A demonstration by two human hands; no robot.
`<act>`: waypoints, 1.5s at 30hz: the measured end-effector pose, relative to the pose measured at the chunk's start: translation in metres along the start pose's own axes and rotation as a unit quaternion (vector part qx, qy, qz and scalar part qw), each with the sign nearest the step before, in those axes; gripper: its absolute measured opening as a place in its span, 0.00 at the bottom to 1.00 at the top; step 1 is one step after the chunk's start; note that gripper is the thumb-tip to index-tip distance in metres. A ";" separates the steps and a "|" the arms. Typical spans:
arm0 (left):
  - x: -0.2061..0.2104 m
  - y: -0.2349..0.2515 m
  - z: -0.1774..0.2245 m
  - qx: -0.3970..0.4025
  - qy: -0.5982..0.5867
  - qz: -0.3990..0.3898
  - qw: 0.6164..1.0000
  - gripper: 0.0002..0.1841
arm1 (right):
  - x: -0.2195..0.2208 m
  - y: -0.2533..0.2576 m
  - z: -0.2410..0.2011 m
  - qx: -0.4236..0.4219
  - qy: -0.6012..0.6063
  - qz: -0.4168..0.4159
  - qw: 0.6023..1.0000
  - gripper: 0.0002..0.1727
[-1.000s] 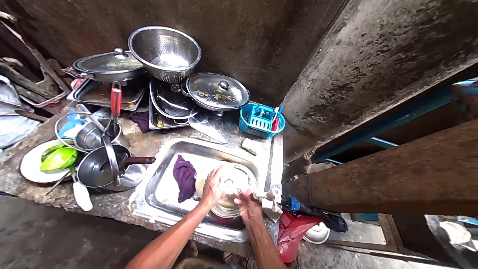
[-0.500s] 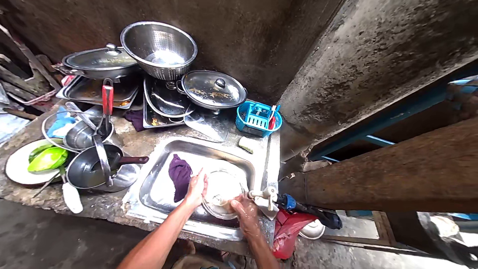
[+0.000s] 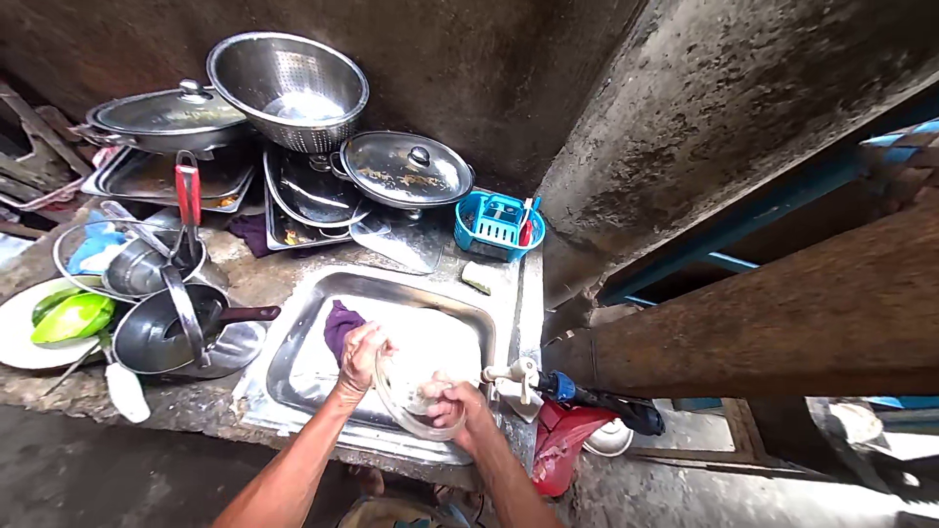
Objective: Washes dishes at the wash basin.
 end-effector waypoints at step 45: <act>-0.045 -0.100 -0.115 -0.382 0.584 -0.405 0.591 0.22 | -0.017 -0.014 0.005 -0.103 0.084 0.202 0.970 0.17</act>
Point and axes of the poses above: each hand's wrist, its own y-axis towards the middle knuckle, its own x-axis out of the palm, z = x × y, the point moved 8 cm from there along y, towards the middle knuckle, and after that the axes turned 7 degrees about -y, right-handed, at the moved point
